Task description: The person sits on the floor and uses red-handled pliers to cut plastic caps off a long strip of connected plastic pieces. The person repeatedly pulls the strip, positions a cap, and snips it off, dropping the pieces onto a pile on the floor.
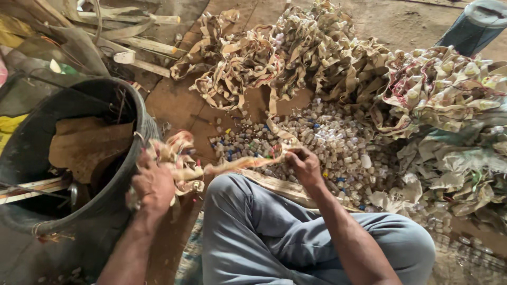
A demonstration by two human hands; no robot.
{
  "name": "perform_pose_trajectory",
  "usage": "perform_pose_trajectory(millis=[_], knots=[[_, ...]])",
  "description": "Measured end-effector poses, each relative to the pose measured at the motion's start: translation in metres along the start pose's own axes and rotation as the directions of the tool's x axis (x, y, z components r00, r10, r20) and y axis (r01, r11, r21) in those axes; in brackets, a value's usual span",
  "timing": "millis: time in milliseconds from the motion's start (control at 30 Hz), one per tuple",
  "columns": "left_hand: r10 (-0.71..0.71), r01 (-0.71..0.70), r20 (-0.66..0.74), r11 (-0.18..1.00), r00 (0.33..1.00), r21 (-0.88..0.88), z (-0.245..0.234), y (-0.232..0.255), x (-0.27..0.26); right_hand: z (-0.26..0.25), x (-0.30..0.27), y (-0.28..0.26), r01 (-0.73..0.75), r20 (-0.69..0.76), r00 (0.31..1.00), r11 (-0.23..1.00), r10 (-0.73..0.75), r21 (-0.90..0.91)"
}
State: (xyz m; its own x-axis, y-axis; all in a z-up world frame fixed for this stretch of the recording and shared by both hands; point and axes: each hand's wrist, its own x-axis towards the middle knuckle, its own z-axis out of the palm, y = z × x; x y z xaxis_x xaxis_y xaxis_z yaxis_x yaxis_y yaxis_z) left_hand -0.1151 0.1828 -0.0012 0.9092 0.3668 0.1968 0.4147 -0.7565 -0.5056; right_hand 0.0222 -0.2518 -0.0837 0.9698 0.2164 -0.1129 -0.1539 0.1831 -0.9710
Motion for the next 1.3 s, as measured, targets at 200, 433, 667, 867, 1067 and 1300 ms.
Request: perform_pose_trajectory(millis=[200, 433, 667, 867, 1067, 1300], knots=[[-0.006, 0.065, 0.261, 0.974, 0.965, -0.219, 0.067, 0.048, -0.012, 0.003, 0.003, 0.022, -0.152, -0.013, 0.988, 0.988, 0.151, -0.009], [0.37, -0.364, -0.21, 0.419, 0.905, -0.832, -0.048, 0.157, 0.021, 0.003, -0.002, -0.01, -0.124, -0.039, 0.99, 0.966, 0.137, 0.228], [0.65, 0.444, 0.048, -0.462, 0.758, -0.768, -0.075, 0.322, 0.023, -0.013, 0.003, -0.018, -0.015, -0.043, 0.999, 0.999, 0.016, 0.034], [0.634, 0.585, 0.106, -0.619, 0.766, -0.524, -0.057, 0.33, 0.017, -0.025, 0.021, 0.002, -0.11, -0.031, 0.994, 0.994, 0.109, -0.017], [0.461, 0.347, 0.098, -0.496, 0.882, -0.796, -0.067, 0.333, 0.012, -0.019, 0.018, -0.006, -0.157, -0.189, 0.977, 0.934, 0.099, -0.321], [0.442, 0.468, 0.257, -0.477, 0.859, -0.744, -0.067, 0.346, 0.015, -0.013, 0.018, -0.012, -0.019, -0.093, 0.996, 0.999, 0.015, -0.045]])
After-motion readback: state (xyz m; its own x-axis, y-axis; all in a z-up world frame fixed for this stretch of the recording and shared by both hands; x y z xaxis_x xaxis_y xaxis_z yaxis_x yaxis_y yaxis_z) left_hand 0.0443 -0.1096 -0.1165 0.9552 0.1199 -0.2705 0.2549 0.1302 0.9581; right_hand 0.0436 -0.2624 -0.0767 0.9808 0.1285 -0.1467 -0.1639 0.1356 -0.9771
